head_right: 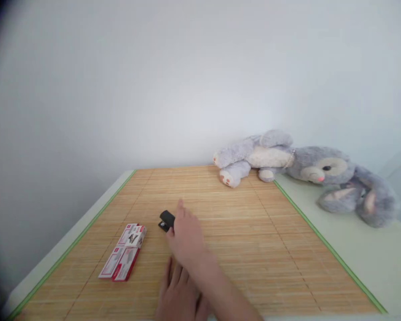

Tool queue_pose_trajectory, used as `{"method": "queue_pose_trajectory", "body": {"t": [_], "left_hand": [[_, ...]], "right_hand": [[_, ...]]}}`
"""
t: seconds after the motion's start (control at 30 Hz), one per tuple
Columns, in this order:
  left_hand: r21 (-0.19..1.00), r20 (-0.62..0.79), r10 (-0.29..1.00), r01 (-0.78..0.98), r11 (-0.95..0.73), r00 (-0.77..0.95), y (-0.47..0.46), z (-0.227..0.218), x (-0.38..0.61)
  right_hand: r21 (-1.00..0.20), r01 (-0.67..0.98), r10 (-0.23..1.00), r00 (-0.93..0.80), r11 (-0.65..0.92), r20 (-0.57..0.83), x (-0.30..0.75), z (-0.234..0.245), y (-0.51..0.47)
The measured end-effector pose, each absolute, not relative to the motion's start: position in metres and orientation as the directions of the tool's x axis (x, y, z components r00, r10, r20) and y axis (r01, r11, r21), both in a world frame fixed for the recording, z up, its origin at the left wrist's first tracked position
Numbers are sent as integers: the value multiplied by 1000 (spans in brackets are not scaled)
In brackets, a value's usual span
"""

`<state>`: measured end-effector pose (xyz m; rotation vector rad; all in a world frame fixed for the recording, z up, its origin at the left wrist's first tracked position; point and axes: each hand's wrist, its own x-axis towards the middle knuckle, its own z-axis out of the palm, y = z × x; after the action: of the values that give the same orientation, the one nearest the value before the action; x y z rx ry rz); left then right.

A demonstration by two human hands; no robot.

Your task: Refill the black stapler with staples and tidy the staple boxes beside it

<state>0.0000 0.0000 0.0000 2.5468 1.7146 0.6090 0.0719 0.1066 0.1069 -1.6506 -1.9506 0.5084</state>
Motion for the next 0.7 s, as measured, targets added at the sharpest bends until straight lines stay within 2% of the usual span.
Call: {"method": "queue_pose_trajectory", "body": {"t": [0.17, 0.33, 0.5, 0.7], "left_hand": [[250, 430, 866, 888, -386, 256, -1, 9, 4], [275, 474, 855, 888, -369, 208, 2, 10, 2], [284, 417, 888, 900, -332, 196, 9, 23, 5], [292, 287, 922, 893, -342, 259, 21, 28, 2]], "right_hand": [[-558, 783, 962, -222, 274, 161, 143, 108, 112], [-542, 767, 938, -311, 342, 152, 181, 113, 87], [-550, 741, 918, -368, 386, 149, 191, 122, 71], [-490, 733, 879, -436, 472, 194, 177, 126, 89]]}}
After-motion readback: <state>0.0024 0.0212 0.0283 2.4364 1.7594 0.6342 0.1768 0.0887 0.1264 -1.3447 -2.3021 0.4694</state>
